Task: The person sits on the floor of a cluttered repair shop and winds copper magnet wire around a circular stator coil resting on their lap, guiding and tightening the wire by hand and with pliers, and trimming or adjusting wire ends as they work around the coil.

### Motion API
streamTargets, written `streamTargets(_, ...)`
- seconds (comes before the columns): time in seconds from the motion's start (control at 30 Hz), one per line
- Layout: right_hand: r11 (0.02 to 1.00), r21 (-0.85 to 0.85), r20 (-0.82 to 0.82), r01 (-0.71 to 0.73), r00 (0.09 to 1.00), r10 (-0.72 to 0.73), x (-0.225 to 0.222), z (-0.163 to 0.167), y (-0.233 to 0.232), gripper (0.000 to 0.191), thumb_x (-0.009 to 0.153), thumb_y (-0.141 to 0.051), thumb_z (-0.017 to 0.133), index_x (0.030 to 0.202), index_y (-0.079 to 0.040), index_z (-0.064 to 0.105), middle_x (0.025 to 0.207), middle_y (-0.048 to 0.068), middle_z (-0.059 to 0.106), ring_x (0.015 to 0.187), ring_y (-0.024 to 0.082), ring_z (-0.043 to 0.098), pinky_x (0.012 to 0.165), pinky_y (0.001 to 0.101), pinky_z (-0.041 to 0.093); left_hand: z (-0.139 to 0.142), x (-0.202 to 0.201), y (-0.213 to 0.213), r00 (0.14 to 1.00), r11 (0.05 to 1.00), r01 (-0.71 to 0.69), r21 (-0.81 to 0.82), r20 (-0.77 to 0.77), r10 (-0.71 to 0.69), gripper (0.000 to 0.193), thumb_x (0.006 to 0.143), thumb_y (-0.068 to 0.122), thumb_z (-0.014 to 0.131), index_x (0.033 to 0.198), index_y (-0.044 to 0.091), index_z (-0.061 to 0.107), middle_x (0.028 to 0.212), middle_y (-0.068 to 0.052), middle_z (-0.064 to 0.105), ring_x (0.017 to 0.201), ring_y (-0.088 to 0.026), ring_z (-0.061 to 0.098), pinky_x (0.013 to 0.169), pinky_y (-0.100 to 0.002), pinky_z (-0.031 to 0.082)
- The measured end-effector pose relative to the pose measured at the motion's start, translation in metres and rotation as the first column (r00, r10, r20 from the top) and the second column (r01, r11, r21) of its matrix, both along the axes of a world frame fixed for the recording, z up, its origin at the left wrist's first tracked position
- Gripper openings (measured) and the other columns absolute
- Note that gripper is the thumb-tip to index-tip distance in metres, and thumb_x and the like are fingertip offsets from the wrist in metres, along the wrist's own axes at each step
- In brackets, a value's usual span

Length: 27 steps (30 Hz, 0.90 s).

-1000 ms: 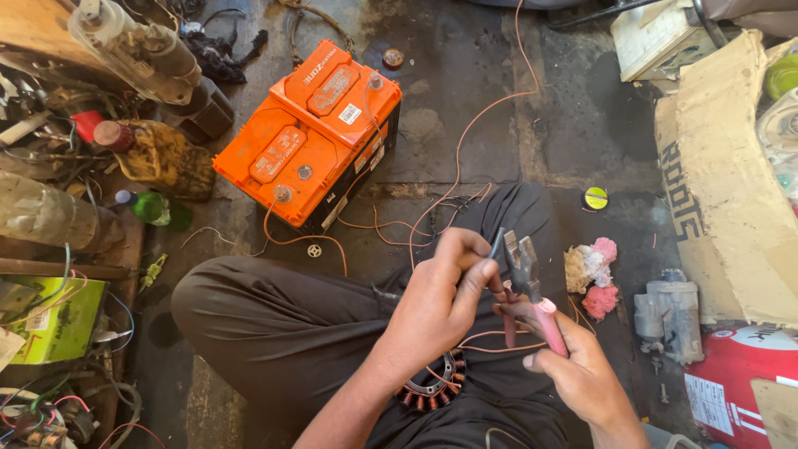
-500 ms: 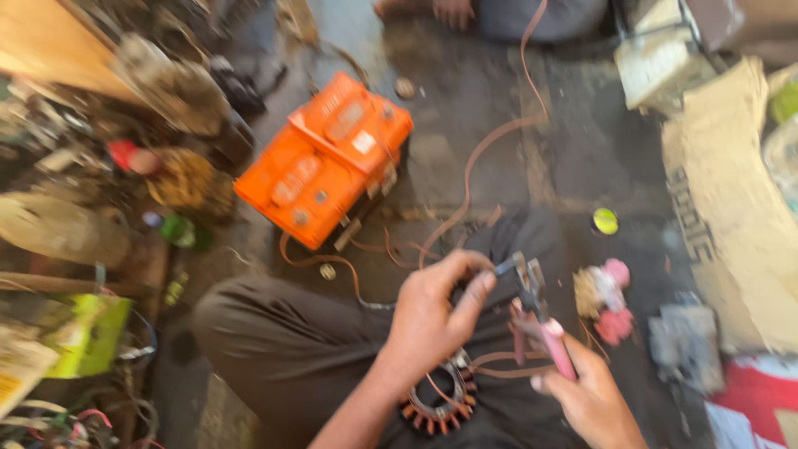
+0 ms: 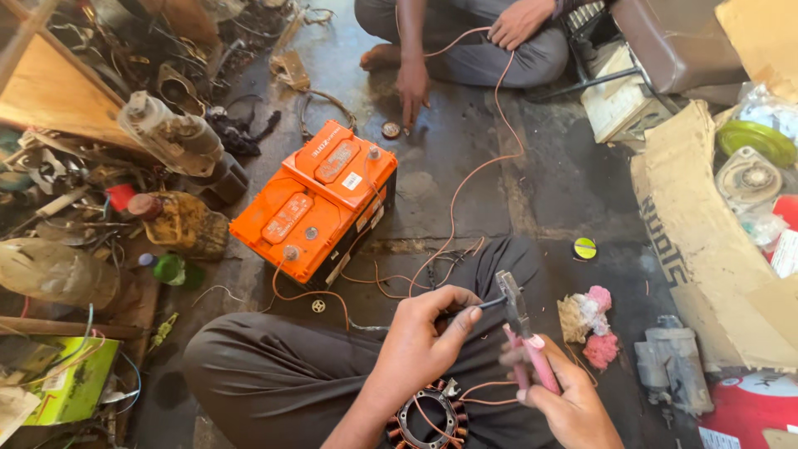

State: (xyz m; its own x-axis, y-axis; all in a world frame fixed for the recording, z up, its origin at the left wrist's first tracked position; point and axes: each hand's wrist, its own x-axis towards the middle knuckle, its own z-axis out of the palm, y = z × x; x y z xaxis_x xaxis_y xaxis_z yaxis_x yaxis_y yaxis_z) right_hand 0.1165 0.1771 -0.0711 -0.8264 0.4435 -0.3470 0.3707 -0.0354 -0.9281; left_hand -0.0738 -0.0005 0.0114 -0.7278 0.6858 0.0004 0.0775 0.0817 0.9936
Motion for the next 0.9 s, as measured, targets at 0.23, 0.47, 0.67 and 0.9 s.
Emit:
streamTargets(0.23, 0.996, 0.039, -0.059, -0.075, 0.995, 0.077, -0.017, 0.034, -0.02, 0.066, 0.066, 0.011, 0.061, 0.13, -0.002, 0.066, 0.119, 0.007, 0.067, 0.106, 0.017, 0.063, 0.09, 0.0315, 0.052, 0.002, 0.001, -0.001, 0.986, 0.99, -0.024, 0.141, -0.16, 0.047, 0.017, 0.093, 0.012, 0.068, 0.106, 0.001, 0.072, 0.086, -0.008, 0.073, 0.072, -0.014, 0.065, 0.064, -0.028, 0.051)
streamTargets(0.47, 0.993, 0.059, -0.074, -0.098, 0.992, 0.102, -0.018, 0.038, -0.025, 0.058, 0.067, 0.014, 0.058, 0.123, 0.001, 0.067, 0.132, 0.004, 0.058, 0.124, 0.016, 0.06, 0.092, 0.03, 0.053, 0.0, 0.004, 0.0, 0.98, 0.995, -0.064, 0.074, -0.184, 0.076, 0.016, 0.092, 0.015, 0.07, 0.102, 0.002, 0.073, 0.085, -0.012, 0.075, 0.073, -0.021, 0.073, 0.066, -0.031, 0.055)
streamTargets(0.67, 0.988, 0.115, -0.027, -0.102, 0.994, 0.106, -0.02, 0.039, -0.028, 0.053, 0.069, 0.014, 0.059, 0.119, 0.002, 0.069, 0.13, 0.005, 0.056, 0.122, 0.016, 0.061, 0.092, 0.0304, 0.051, -0.002, 0.012, 0.005, 0.947, 0.99, -0.123, 0.065, -0.291, 0.136, 0.014, 0.091, 0.016, 0.071, 0.097, 0.003, 0.07, 0.08, -0.012, 0.07, 0.073, -0.027, 0.069, 0.066, -0.036, 0.053)
streamTargets(0.9, 0.99, 0.1, -0.05, -0.096, 0.994, 0.101, -0.015, 0.029, -0.029, 0.048, 0.067, 0.015, 0.06, 0.113, 0.003, 0.067, 0.12, 0.006, 0.054, 0.108, 0.017, 0.062, 0.09, 0.0299, 0.052, -0.002, 0.015, 0.005, 0.938, 0.99, -0.134, 0.034, -0.318, 0.137, 0.014, 0.093, 0.017, 0.07, 0.097, 0.004, 0.069, 0.079, -0.012, 0.069, 0.073, -0.028, 0.068, 0.066, -0.038, 0.051)
